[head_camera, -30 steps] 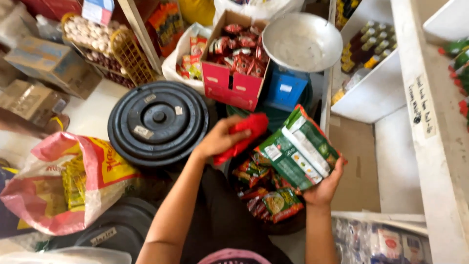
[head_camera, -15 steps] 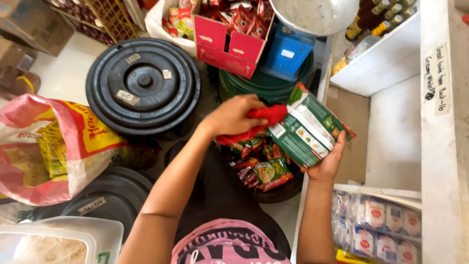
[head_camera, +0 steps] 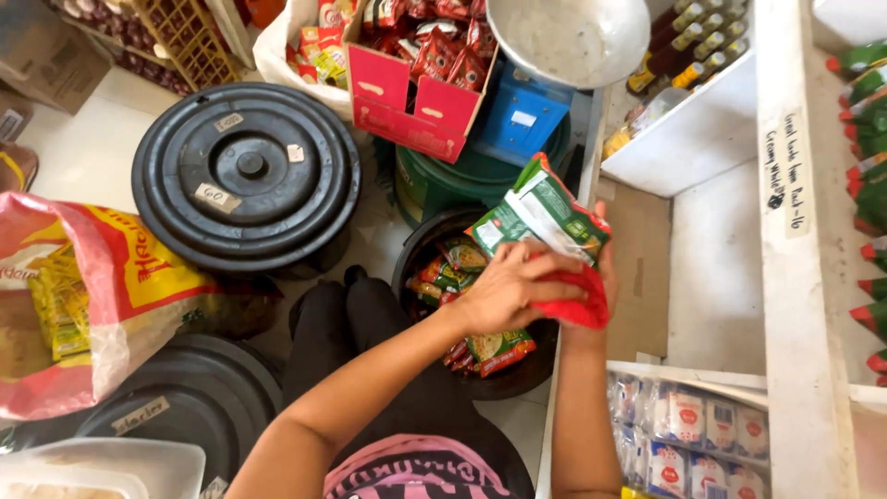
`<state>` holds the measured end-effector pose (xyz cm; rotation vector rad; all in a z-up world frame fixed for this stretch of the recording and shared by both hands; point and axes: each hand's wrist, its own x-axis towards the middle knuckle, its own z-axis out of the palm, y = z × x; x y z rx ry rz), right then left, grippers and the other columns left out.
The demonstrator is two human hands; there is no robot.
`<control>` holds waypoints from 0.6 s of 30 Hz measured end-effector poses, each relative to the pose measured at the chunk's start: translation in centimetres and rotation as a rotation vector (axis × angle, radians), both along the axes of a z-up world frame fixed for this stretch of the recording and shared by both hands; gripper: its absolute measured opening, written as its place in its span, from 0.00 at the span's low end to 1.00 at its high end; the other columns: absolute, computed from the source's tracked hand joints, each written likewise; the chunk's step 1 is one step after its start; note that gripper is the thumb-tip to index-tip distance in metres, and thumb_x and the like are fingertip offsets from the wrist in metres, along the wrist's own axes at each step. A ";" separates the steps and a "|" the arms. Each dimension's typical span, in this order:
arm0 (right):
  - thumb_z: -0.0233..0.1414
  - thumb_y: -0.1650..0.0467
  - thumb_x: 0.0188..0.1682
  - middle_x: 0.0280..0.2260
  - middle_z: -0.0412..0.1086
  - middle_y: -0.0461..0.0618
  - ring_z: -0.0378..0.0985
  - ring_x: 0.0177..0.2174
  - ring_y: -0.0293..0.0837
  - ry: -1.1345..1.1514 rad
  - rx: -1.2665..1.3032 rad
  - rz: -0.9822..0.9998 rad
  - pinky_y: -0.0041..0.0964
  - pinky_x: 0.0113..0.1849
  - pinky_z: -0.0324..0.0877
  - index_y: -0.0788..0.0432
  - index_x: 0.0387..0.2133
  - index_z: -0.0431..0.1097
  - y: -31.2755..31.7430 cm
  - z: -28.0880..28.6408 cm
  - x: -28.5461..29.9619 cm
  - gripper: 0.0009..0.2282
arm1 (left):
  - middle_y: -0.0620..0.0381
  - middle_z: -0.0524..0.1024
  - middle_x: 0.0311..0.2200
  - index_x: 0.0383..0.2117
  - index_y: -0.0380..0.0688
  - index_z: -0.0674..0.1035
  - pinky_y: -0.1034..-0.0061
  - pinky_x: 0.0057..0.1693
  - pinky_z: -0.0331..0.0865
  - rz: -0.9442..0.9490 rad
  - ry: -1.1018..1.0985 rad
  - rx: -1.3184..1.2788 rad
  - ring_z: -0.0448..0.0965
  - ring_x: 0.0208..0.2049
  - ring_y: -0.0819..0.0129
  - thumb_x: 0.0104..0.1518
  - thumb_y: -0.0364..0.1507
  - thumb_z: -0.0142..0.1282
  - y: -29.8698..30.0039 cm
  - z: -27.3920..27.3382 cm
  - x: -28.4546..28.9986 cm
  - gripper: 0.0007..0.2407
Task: The person wipes dust off instant noodle packets with a red cloth, holding each packet in one hand and wiping it with the cloth in the other, then placing the cleaned packets on a shelf.
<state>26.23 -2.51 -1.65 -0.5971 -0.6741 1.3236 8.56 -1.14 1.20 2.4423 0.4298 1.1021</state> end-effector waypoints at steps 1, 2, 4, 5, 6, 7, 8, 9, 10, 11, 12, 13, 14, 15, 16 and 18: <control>0.36 0.59 0.62 0.67 0.57 0.49 0.62 0.63 0.51 -0.025 -0.001 -0.040 0.54 0.65 0.56 0.46 0.72 0.47 0.2 -0.6 -0.3 0.24 | 0.68 0.70 0.62 0.52 0.66 0.80 0.58 0.60 0.60 0.025 -0.024 -0.018 0.67 0.60 0.55 0.44 0.28 0.64 0.5 0.2 0.3 0.24; 0.36 0.59 0.62 0.67 0.57 0.49 0.62 0.63 0.51 -0.025 0.003 -0.046 0.54 0.65 0.56 0.46 0.72 0.47 -0.3 -1.7 -1.1 0.24 | 0.68 0.70 0.62 0.52 0.66 0.80 0.58 0.60 0.60 0.019 -0.024 -0.014 0.67 0.60 0.55 0.44 0.28 0.64 1.4 0.6 0.8 0.24; 0.34 0.58 0.63 0.66 0.57 0.51 0.62 0.64 0.51 0.073 0.004 -0.123 0.53 0.65 0.56 0.52 0.71 0.50 -0.6 -3.7 -2.6 0.25 | 0.69 0.68 0.64 0.54 0.69 0.79 0.60 0.62 0.59 0.225 -0.203 -0.010 0.67 0.60 0.58 0.50 0.29 0.65 3.7 1.5 1.9 0.23; 0.34 0.58 0.63 0.66 0.57 0.51 0.62 0.64 0.51 0.073 0.017 -0.125 0.53 0.65 0.56 0.52 0.71 0.50 -0.6 -3.5 -2.9 0.25 | 0.69 0.68 0.64 0.54 0.69 0.79 0.60 0.62 0.59 0.222 -0.206 0.002 0.67 0.60 0.58 0.50 0.29 0.65 4.7 1.7 2.1 0.23; 0.33 0.56 0.63 0.66 0.58 0.51 0.63 0.63 0.51 0.144 0.004 -0.148 0.53 0.64 0.57 0.53 0.70 0.52 -0.7 -3.6 -3.3 0.25 | 0.68 0.69 0.63 0.54 0.68 0.79 0.61 0.62 0.60 0.349 -0.271 -0.043 0.67 0.59 0.58 0.51 0.28 0.65 5.7 1.8 2.2 0.22; 0.31 0.55 0.62 0.66 0.58 0.51 0.63 0.63 0.51 0.215 -0.010 -0.171 0.52 0.63 0.58 0.53 0.69 0.53 -0.8 -3.6 -3.7 0.26 | 0.68 0.69 0.62 0.54 0.67 0.79 0.61 0.63 0.60 0.474 -0.337 -0.088 0.66 0.59 0.57 0.51 0.28 0.65 6.7 1.9 2.2 0.22; 0.31 0.55 0.62 0.66 0.58 0.51 0.63 0.63 0.51 0.220 -0.007 -0.171 0.52 0.63 0.58 0.53 0.69 0.53 -0.8 -3.4 -3.8 0.26 | 0.68 0.69 0.62 0.54 0.67 0.79 0.61 0.63 0.60 0.473 -0.333 -0.084 0.66 0.59 0.57 0.51 0.28 0.65 7.3 1.1 2.2 0.22; 0.31 0.55 0.62 0.66 0.58 0.50 0.63 0.63 0.51 0.193 0.002 -0.189 0.53 0.63 0.57 0.53 0.69 0.53 -0.8 -3.1 -3.9 0.25 | 0.66 0.69 0.62 0.54 0.65 0.80 0.60 0.62 0.60 0.544 -0.311 -0.132 0.66 0.58 0.55 0.49 0.27 0.63 7.9 0.3 2.2 0.23; 0.31 0.56 0.62 0.66 0.59 0.50 0.63 0.63 0.51 0.168 0.012 -0.210 0.53 0.64 0.57 0.52 0.69 0.53 -0.8 -2.9 -4.1 0.25 | 0.64 0.70 0.61 0.54 0.62 0.81 0.59 0.62 0.60 0.612 -0.287 -0.179 0.67 0.58 0.54 0.47 0.26 0.62 8.6 -0.5 2.1 0.24; 0.31 0.56 0.62 0.66 0.59 0.50 0.63 0.63 0.51 0.176 0.016 -0.213 0.53 0.64 0.57 0.52 0.69 0.53 -0.6 -3.0 -3.8 0.25 | 0.64 0.70 0.61 0.54 0.62 0.81 0.59 0.62 0.60 0.609 -0.281 -0.173 0.67 0.58 0.54 0.47 0.26 0.62 8.6 -1.2 2.1 0.24; 0.31 0.56 0.63 0.66 0.59 0.50 0.63 0.63 0.51 0.196 0.018 -0.214 0.53 0.63 0.57 0.52 0.69 0.53 -0.5 -3.1 -3.5 0.25 | 0.63 0.70 0.59 0.53 0.60 0.81 0.58 0.60 0.59 0.702 -0.271 -0.245 0.66 0.57 0.52 0.49 0.27 0.63 8.5 -2.0 2.3 0.21; 0.31 0.56 0.63 0.66 0.59 0.50 0.63 0.63 0.51 0.217 0.020 -0.214 0.53 0.63 0.57 0.51 0.69 0.53 -0.3 -3.3 -3.1 0.24 | 0.61 0.70 0.58 0.52 0.58 0.81 0.57 0.58 0.59 0.795 -0.260 -0.317 0.66 0.57 0.51 0.52 0.28 0.64 8.4 -2.8 2.4 0.19; 0.31 0.56 0.63 0.66 0.59 0.50 0.63 0.63 0.51 0.218 0.018 -0.217 0.53 0.63 0.57 0.51 0.69 0.53 -0.2 -3.4 -3.0 0.24 | 0.61 0.70 0.58 0.52 0.58 0.81 0.57 0.58 0.59 0.793 -0.257 -0.318 0.66 0.57 0.51 0.52 0.28 0.64 7.9 -3.5 2.5 0.19; 0.30 0.56 0.63 0.66 0.59 0.49 0.64 0.63 0.52 0.249 0.016 -0.252 0.53 0.63 0.58 0.50 0.70 0.53 -0.1 -3.5 -2.9 0.24 | 0.59 0.71 0.57 0.51 0.56 0.80 0.57 0.58 0.60 0.861 -0.309 -0.413 0.66 0.56 0.50 0.54 0.27 0.64 7.3 -4.3 2.6 0.17; 0.30 0.56 0.63 0.66 0.59 0.49 0.64 0.63 0.52 0.278 0.017 -0.284 0.53 0.63 0.58 0.50 0.70 0.53 0.1 -3.6 -2.8 0.24 | 0.57 0.71 0.57 0.51 0.55 0.80 0.56 0.58 0.61 0.930 -0.363 -0.505 0.66 0.56 0.49 0.56 0.27 0.64 6.9 -5.0 2.6 0.16; 0.29 0.56 0.62 0.66 0.60 0.48 0.65 0.62 0.52 0.256 0.018 -0.362 0.52 0.63 0.59 0.49 0.69 0.53 1.3 -4.4 -2.9 0.25 | 0.52 0.70 0.56 0.51 0.53 0.80 0.57 0.61 0.61 0.857 -0.442 -0.506 0.66 0.56 0.48 0.54 0.24 0.62 3.7 -4.8 3.1 0.17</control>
